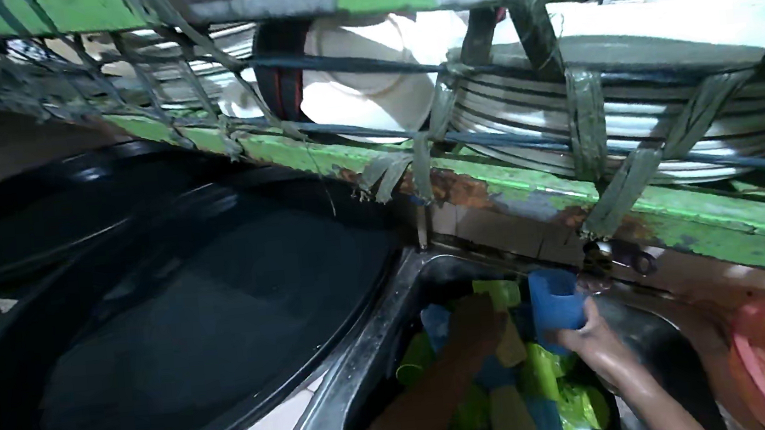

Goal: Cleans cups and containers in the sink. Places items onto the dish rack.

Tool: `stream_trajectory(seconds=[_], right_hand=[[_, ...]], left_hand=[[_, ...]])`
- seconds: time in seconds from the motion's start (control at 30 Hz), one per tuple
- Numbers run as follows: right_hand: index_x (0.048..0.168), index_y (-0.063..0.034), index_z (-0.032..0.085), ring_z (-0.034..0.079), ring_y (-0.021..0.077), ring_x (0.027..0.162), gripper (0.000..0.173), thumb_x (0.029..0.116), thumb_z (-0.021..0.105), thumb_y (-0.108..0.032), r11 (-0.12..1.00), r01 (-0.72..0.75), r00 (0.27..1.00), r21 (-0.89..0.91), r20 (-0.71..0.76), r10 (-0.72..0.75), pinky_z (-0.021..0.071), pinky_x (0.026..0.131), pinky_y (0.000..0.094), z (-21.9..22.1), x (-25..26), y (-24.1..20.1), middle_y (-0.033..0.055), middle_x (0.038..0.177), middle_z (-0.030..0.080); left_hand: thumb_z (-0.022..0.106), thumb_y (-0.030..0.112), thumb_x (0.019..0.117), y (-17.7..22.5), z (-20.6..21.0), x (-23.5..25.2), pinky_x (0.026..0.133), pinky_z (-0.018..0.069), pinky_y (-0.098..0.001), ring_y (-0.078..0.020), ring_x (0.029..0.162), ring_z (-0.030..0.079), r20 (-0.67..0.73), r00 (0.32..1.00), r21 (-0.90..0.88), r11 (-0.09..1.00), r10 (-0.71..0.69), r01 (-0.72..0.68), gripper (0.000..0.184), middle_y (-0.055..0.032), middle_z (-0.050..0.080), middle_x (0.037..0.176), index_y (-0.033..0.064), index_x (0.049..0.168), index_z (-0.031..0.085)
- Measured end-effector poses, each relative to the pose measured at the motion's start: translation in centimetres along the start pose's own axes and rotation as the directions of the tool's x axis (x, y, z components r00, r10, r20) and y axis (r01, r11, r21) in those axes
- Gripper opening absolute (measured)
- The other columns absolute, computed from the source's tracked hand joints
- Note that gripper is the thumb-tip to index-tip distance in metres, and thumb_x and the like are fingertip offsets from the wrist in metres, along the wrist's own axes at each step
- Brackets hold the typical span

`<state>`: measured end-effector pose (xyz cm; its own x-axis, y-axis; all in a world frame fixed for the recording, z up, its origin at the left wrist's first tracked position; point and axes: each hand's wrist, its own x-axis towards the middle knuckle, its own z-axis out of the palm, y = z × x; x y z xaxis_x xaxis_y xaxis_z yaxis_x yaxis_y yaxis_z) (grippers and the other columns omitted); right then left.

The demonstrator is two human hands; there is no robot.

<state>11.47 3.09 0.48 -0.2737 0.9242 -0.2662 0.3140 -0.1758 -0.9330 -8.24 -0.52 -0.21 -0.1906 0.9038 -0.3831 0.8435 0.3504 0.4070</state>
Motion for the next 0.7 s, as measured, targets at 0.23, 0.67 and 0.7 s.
stream_trajectory(seconds=[0.23, 0.67, 0.7], right_hand=[[0.158, -0.0197, 0.033, 0.067, 0.0370, 0.114, 0.096, 0.0789, 0.085, -0.034, 0.664, 0.144, 0.989, -0.734, 0.134, -0.067, 0.0526, 0.097, 0.0603, -5.4, -3.9, -4.5, 0.0180, 0.128, 0.067], [0.134, 0.0044, 0.057, 0.056, 0.0510, 0.123, 0.063, 0.0884, 0.078, -0.034, 0.576, 0.246, 0.927, -0.779, 0.017, -0.374, 0.0451, 0.104, 0.0637, -15.0, -15.5, -7.2, 0.0345, 0.134, 0.055], [0.134, 0.0063, 0.057, 0.055, 0.0497, 0.124, 0.064, 0.0896, 0.077, -0.036, 0.622, 0.231, 0.933, -0.748, -0.010, -0.359, 0.0443, 0.106, 0.0621, -15.4, -16.1, -6.2, 0.0347, 0.135, 0.055]], left_hand=[[0.051, 0.032, 0.1069, 3.3, -1.5, 0.3, 0.109, 0.0432, -0.0585, -0.0399, 0.131, 0.055, 0.104, 0.972, -0.031, 0.978, 0.210, -0.208, 0.045, -0.0247, 0.059, 0.137, -0.0022, 0.135, 0.059], [0.041, 0.042, 0.1095, 6.2, 1.2, -0.4, 0.077, 0.0594, -0.0443, -0.0266, 0.094, 0.068, 0.245, 0.929, -0.873, 0.480, 0.278, 0.087, 0.047, -0.0166, 0.065, 0.118, 0.0076, 0.139, 0.053], [0.043, 0.044, 0.1088, 5.9, 1.7, -0.2, 0.080, 0.0588, -0.0455, -0.0270, 0.097, 0.068, 0.241, 0.930, -0.871, 0.485, 0.277, 0.081, 0.049, -0.0166, 0.065, 0.119, 0.0075, 0.139, 0.054]])
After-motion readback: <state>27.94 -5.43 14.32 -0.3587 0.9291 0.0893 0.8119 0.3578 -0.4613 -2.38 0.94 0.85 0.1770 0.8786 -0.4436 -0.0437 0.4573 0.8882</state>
